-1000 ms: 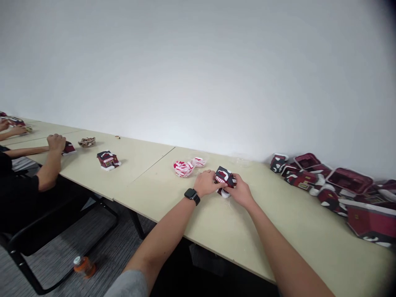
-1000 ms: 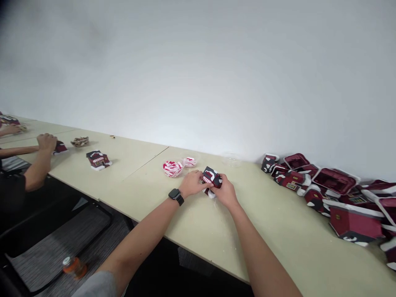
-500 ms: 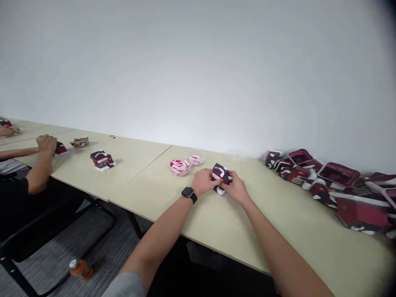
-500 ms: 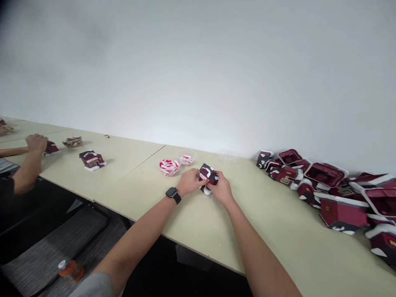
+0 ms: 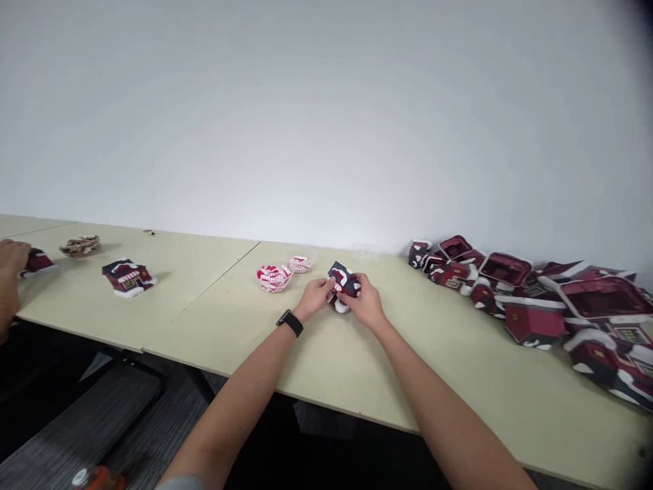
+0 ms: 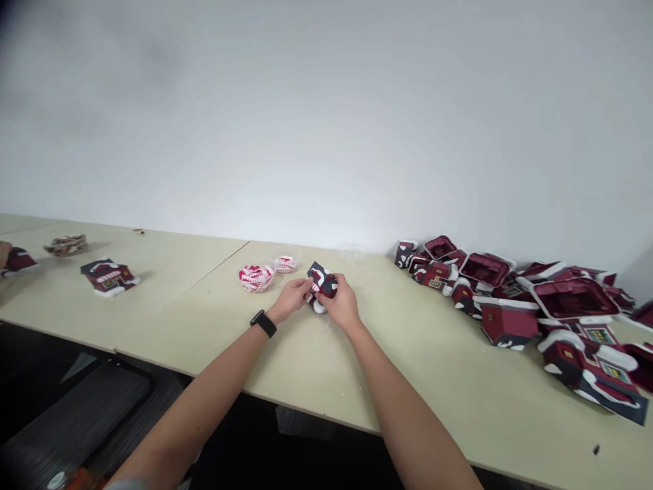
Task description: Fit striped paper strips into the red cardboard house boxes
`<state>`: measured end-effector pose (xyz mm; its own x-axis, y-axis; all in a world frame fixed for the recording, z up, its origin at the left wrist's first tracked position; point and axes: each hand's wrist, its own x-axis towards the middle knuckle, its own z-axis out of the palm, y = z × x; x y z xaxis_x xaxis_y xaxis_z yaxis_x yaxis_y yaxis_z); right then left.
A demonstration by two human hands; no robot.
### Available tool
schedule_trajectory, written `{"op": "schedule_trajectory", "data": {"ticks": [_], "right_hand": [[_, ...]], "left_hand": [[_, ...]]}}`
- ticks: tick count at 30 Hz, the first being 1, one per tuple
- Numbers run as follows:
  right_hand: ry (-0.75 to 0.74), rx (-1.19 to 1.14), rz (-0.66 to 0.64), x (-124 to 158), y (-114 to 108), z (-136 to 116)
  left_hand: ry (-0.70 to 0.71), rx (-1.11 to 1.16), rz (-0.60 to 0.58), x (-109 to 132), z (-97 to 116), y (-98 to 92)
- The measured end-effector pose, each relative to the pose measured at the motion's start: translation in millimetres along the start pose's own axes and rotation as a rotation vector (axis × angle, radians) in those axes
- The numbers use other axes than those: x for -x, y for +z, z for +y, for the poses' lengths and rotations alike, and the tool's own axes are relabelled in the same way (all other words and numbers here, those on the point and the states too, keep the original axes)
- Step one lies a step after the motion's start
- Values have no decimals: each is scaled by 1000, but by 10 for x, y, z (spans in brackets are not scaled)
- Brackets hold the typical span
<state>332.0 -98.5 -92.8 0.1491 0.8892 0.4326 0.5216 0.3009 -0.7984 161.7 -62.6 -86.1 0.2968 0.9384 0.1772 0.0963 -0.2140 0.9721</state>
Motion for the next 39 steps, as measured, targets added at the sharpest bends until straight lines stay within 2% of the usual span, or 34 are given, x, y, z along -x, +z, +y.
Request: {"op": "schedule_trajectory", "data": {"ticks": [3,8,19,39], "right_hand": [[2,-2,-7,10,-1,-6],[22,-27,-10,11,6,0],[47,-1,-32,-1,14,35],[85,0,-92,-22,29,91]], "left_hand": [[-60,91,-76,8,23,1],[-89,176,-115,19,73,-21],[-126,174,-94,-27,-33,-8],[-154,107,-36,-41,-56,4]]}}
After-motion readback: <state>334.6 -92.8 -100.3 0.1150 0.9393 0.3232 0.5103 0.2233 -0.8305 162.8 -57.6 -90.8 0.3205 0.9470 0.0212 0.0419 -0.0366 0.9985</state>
